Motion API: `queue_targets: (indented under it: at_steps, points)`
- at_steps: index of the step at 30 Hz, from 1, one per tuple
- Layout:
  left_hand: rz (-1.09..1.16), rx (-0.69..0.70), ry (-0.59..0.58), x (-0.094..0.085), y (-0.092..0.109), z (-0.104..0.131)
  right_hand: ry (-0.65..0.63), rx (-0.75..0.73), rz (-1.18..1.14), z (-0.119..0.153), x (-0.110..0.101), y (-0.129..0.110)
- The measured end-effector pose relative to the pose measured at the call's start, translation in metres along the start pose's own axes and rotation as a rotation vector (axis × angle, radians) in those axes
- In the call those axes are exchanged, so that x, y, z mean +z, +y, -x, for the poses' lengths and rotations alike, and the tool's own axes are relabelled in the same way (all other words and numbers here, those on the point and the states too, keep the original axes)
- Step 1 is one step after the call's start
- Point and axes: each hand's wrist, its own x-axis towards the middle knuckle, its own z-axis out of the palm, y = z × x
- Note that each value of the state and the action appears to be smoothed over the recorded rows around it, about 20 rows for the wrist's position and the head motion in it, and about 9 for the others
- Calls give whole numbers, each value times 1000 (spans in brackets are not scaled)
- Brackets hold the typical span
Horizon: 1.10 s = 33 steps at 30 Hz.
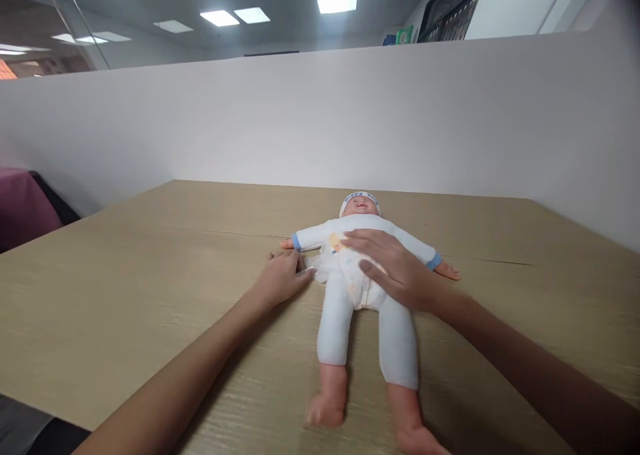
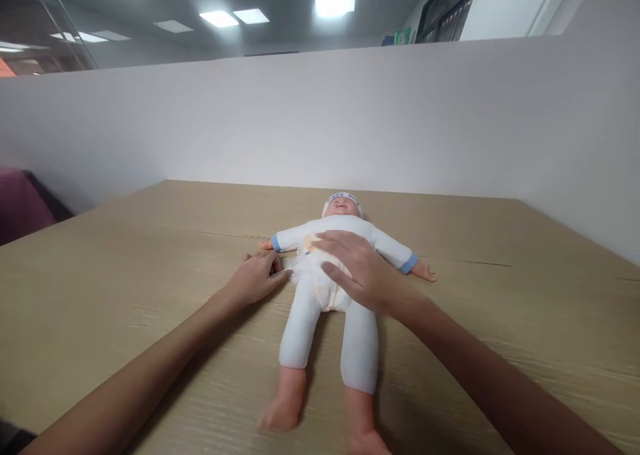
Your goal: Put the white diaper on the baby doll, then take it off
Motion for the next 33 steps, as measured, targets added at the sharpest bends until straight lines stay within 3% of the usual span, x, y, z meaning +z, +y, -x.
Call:
queue_targets:
  at_steps: [2,4,8,12,14,16,18,20,22,24,28,33]
  points:
    - [67,-28,0,-2,-3,0,-166,-71,-16,-29,-1,-10]
    - [291,-80,-16,-3,-8,-2,-261,-97,-47,-54,3,-11]
    - [817,-137,-46,-10,-8,-14,-321,-1,-162,-84,13,1]
    - [1005,-90,10,-18,13,-27,-368,19,-143,-90,17,8]
    - [1056,-65,21,-22,27,-32,-319,-35,-66,-86,18,6]
    - [1092,-37,22,-24,40,-37,-150,-36,34,-79,17,3]
    - [1109,-23,26,-25,50,-42,108,69,122,-69,15,0]
    - [1107,-18,36,-24,59,-47,281,288,96,-59,11,1]
    - [1101,5,34,-22,67,-52,281,520,-34,-50,8,6]
    - [1089,37,10,-18,76,-55,201,617,-156,-45,6,13]
    - [1074,57,-4,-10,86,-59,122,535,-284,-43,2,24]
    - [1086,134,24,-3,77,-58,112,506,-255,-45,2,19]
